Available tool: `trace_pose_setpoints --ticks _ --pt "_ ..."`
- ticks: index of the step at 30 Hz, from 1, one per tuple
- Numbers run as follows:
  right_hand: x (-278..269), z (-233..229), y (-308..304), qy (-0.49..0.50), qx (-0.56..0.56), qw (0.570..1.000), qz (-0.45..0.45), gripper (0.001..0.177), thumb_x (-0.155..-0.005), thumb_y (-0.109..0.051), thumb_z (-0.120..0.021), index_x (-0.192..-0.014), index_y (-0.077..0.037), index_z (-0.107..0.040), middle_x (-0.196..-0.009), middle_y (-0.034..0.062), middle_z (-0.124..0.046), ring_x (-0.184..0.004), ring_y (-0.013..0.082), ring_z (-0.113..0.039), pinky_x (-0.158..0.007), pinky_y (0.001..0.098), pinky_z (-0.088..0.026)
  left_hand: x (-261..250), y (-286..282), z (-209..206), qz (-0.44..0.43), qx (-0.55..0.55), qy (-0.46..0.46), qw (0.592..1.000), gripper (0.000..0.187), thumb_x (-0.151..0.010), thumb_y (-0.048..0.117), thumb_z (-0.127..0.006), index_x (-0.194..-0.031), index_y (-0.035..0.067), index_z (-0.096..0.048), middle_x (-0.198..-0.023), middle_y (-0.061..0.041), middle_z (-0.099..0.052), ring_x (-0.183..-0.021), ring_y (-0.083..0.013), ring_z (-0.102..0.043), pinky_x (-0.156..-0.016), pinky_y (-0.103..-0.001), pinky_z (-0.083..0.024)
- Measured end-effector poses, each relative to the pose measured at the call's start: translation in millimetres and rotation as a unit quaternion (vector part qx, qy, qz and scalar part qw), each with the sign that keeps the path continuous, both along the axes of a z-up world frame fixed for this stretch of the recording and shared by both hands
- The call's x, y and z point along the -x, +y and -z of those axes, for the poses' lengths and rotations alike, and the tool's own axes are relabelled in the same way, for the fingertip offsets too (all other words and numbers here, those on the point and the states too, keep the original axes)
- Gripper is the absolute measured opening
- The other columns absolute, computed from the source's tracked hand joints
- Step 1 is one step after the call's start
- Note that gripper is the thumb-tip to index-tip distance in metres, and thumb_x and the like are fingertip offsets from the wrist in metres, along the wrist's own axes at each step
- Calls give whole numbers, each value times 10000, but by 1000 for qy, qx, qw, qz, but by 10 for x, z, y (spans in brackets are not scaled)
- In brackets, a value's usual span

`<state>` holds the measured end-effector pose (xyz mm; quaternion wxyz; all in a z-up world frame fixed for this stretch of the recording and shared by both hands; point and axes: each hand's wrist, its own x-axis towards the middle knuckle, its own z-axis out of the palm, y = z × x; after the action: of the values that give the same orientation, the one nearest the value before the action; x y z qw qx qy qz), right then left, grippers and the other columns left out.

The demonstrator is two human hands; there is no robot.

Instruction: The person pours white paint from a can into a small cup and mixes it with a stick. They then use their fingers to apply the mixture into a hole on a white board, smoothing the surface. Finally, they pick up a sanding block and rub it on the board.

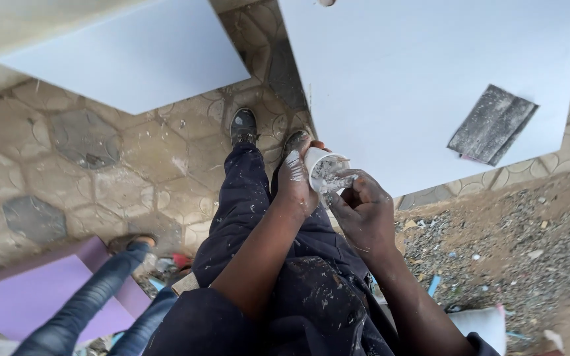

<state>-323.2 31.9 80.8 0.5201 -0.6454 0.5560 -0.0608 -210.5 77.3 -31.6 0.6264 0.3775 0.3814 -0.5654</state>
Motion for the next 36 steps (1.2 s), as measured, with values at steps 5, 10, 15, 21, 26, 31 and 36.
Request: trace_pose_setpoints --ticks 5,10,15,21,26,31,36 --pt "-456 -246 27 -86 -12 996 26 306 -920 23 -732 -744 -12 -484 -537 135 -424 -819 153 -554 -599 289 -440 88 169 109 -35 6 -4 999 290 -970 368 -644 -897 92 -698 -783 -134 -728 -761 -248 -738 -727 -343 -609" --pt "-388 10 184 -89 -34 995 8 189 -931 39 -732 -880 26 -550 -600 207 -561 -649 147 -618 -561 327 -454 134 315 246 -62 8 4 998 294 -990 351 -615 -892 86 -695 -781 -138 -727 -744 -240 -726 -717 -342 -599" --pt "-418 27 287 -46 17 998 -30 46 -929 -8 -719 -910 34 -715 -813 245 -684 -854 419 -745 -681 432 -562 130 414 232 -84 -33 3 996 284 -962 341 -623 -857 87 -694 -727 -116 -723 -679 -212 -729 -655 -301 -598" --pt "-200 242 359 -33 -12 999 31 129 -940 25 -716 -819 32 -673 -627 146 -563 -653 115 -589 -494 305 -475 31 489 61 -104 -46 34 993 278 -943 364 -656 -852 107 -705 -732 -119 -728 -663 -228 -723 -663 -314 -609" --pt "-120 191 434 -12 18 1000 16 187 -967 24 -679 -783 43 -656 -604 202 -614 -653 176 -594 -472 299 -468 -55 482 -130 -91 -37 57 994 304 -928 417 -649 -856 126 -703 -728 -99 -727 -650 -222 -720 -650 -325 -616" --pt "-315 -122 410 70 99 987 -102 296 -985 -73 -674 -694 -14 -666 -510 222 -562 -579 540 -570 -431 359 -398 -45 539 -60 -85 -38 64 994 298 -915 421 -653 -851 134 -698 -713 -83 -716 -635 -212 -705 -644 -314 -606" --pt "-501 -81 419 287 83 926 -233 232 -866 -292 -688 -718 -115 -707 -545 180 -602 -631 513 -588 -534 558 -422 -16 595 23 -68 -55 -9 996 305 -958 396 -626 -866 113 -693 -707 -83 -714 -618 -191 -706 -597 -294 -595"
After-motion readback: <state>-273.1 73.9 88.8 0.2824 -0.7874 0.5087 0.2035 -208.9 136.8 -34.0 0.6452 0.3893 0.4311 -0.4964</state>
